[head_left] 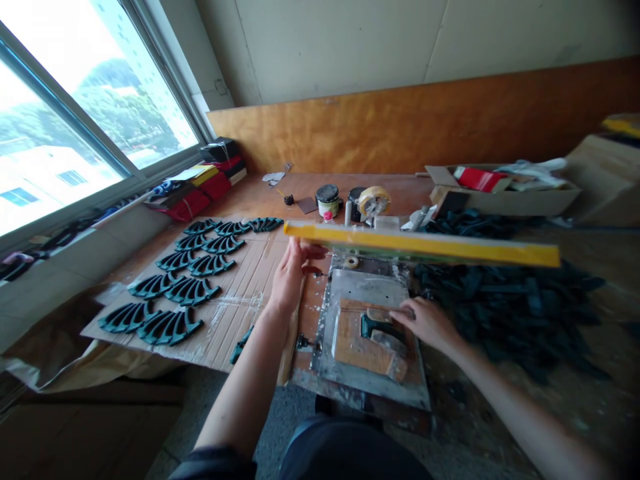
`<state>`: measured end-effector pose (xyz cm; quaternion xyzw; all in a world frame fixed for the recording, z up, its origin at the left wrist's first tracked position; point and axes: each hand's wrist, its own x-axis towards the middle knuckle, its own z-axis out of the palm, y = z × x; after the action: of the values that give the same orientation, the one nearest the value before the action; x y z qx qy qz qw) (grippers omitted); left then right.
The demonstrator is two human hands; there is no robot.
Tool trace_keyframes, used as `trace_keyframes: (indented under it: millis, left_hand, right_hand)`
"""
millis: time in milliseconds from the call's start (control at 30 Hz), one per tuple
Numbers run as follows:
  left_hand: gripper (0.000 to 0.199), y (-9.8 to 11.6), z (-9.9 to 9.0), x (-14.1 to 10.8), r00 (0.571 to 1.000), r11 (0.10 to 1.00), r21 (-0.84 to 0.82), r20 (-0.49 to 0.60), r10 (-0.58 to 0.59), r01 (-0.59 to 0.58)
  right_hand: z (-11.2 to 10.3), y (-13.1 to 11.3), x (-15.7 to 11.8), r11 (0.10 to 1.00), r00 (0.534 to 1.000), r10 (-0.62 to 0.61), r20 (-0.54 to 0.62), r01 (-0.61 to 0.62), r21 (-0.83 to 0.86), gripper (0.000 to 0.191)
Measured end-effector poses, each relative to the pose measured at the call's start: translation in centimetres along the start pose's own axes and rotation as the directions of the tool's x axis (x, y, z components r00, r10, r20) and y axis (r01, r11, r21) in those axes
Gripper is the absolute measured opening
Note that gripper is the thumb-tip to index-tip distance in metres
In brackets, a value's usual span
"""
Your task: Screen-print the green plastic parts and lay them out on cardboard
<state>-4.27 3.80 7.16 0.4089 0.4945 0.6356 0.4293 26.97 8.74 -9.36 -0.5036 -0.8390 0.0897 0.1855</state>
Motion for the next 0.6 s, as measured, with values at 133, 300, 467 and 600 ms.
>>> trace_keyframes:
  millis: [133, 300, 467, 600]
  left_hand:
    - [0.05, -0.5, 1.6, 0.5, 0.992, 0.998, -0.05, -0.118, 0.041, -0.047]
    - [0.063, -8.0, 2.8, -7.5, 0.832, 0.841, 0.073, 0.125, -0.541, 0.536]
    - [0.061, -13.6, 2.4, -13.3, 0.744, 0.736, -0.12, 0.028, -0.668, 0.666]
    - [0.057, -14.2, -2.7, -13.2, 0.782, 0.805, -0.082, -0.194, -0.592, 0.588]
  right_hand:
    - [3.4, -2.4, -2.0, 0.998, 0.989, -0.032, 0.144, 0.04, -0.054, 0.019]
    - [2.9, -6.9, -2.6, 0.993, 0.993, 0.09, 0.08, -0.096, 0.068, 0.02]
    - [2.3, -12.7, -3.2, 0.951, 0.957, -0.287, -0.05, 0.29, 0.104, 0.014]
    - [-0.9, -5.2, -2.4, 0.965, 0.967, -0.253, -0.008, 0.253, 0.066, 0.03]
